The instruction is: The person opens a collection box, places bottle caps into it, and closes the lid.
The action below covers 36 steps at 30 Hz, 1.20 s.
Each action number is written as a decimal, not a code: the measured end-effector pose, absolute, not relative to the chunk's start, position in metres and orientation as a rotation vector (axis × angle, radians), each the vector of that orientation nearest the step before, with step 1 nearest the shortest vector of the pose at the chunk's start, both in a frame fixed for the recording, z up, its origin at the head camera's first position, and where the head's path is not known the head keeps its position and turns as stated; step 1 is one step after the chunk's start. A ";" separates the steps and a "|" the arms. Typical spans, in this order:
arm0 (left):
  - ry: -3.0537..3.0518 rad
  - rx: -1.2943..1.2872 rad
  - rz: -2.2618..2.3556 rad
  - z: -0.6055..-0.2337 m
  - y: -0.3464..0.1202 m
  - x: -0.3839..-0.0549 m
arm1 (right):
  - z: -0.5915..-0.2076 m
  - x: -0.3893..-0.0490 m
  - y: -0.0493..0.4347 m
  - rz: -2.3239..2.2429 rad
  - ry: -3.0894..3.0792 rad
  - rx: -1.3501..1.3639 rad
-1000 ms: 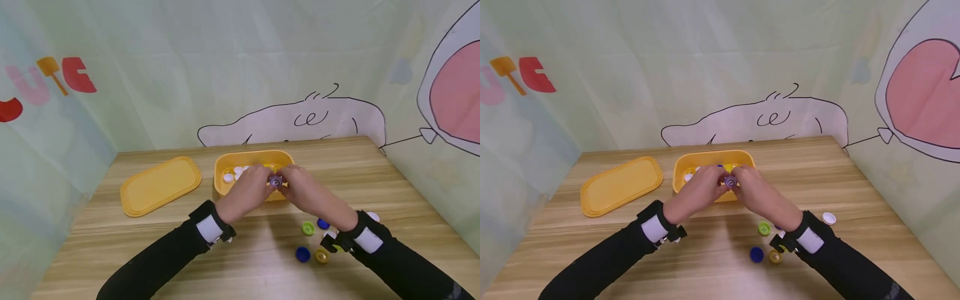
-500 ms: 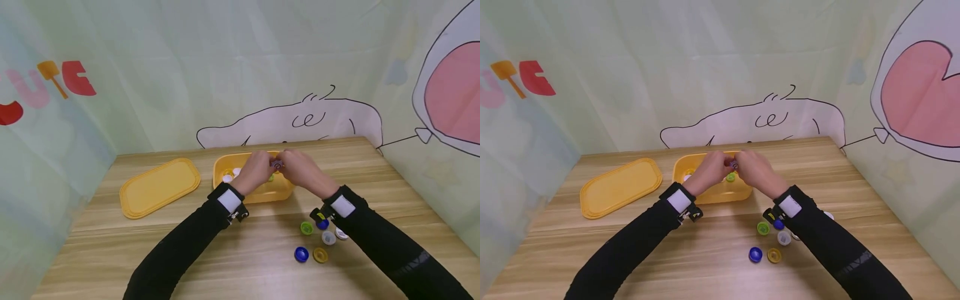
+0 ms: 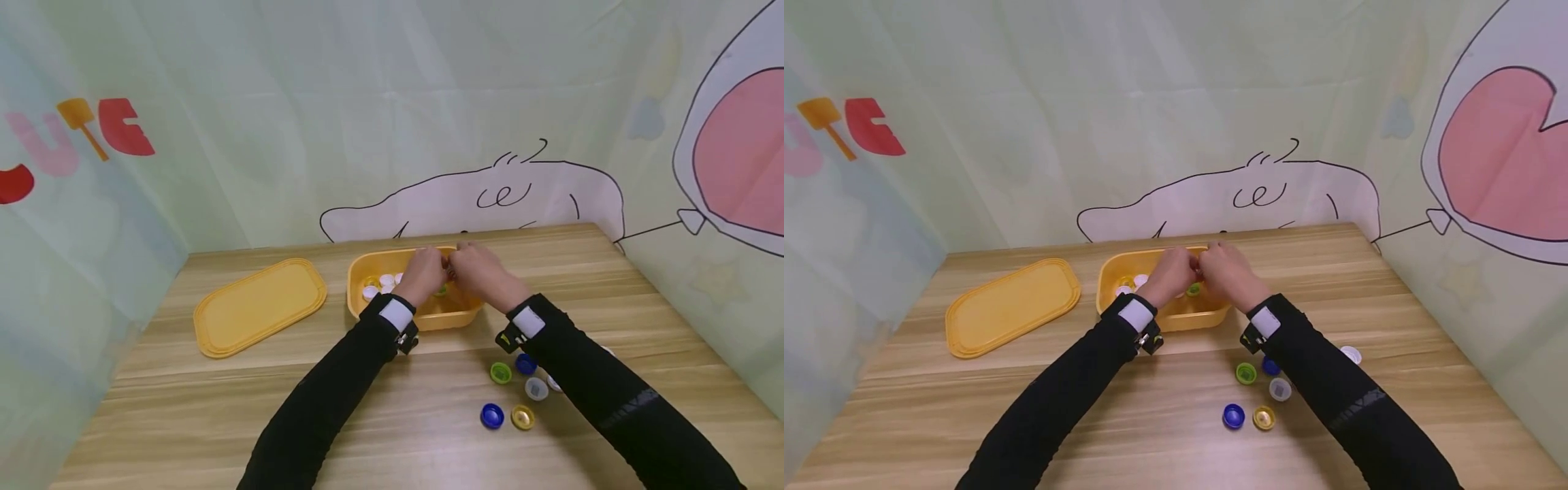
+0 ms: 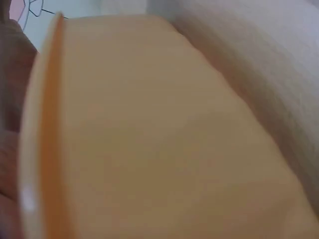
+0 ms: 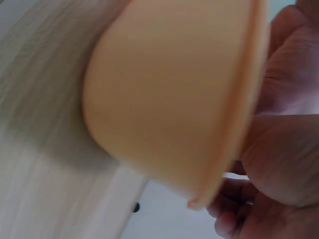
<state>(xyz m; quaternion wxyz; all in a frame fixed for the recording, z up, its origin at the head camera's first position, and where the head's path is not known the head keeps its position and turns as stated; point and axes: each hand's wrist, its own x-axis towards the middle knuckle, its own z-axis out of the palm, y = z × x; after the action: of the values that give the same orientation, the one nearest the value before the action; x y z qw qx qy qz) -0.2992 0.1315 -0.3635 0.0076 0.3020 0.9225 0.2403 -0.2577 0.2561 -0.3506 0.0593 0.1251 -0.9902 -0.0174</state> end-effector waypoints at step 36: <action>2.856 0.925 0.512 -0.380 0.132 -0.299 | -0.359 -0.249 0.256 -0.199 -2.946 0.422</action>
<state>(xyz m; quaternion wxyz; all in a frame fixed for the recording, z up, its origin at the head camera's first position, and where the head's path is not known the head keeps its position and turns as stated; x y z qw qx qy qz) -0.2990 0.1322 -0.3799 0.0482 0.3035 0.9367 0.1678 -0.2494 0.2558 -0.3592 0.0792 0.1410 -0.9846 -0.0665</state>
